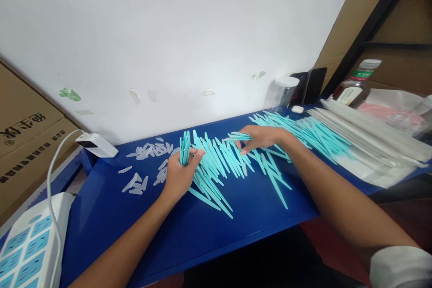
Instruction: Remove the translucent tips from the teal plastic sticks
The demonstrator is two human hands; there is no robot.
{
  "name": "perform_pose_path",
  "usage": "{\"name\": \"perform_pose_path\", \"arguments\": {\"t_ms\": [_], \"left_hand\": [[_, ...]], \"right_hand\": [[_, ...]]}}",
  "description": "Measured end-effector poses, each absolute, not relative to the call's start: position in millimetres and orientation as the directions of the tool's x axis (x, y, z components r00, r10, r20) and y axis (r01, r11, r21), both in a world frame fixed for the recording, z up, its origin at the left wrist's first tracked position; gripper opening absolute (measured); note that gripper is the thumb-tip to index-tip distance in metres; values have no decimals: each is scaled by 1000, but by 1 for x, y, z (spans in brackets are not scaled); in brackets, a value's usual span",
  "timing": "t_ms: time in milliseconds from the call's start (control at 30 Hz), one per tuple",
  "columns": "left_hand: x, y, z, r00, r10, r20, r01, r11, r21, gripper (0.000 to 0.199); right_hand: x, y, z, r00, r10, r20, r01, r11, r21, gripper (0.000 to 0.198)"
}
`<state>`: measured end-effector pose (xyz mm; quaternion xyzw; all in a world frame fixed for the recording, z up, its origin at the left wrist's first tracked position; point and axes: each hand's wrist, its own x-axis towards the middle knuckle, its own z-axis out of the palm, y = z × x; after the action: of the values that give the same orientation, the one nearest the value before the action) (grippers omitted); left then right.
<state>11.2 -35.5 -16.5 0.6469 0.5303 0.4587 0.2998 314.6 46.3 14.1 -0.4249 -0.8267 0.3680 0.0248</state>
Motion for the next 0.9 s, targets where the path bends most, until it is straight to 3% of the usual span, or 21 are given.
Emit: {"name": "perform_pose_path", "arguments": {"t_ms": [233, 567, 700, 900], "left_hand": [[11, -36, -17, 6, 967, 254, 416, -233, 879, 36], [10, -36, -18, 14, 971, 240, 411, -225, 883, 37], [10, -36, -18, 27, 969, 247, 415, -235, 879, 38], [11, -35, -19, 16, 969, 247, 413, -232, 881, 38]], "right_hand": [[305, 41, 15, -717, 654, -241, 609, 420, -673, 32], [310, 40, 20, -698, 675, -241, 632, 421, -651, 31], [315, 41, 22, -665, 718, -205, 653, 425, -627, 37], [316, 43, 17, -454, 883, -116, 811, 356, -464, 51]]}}
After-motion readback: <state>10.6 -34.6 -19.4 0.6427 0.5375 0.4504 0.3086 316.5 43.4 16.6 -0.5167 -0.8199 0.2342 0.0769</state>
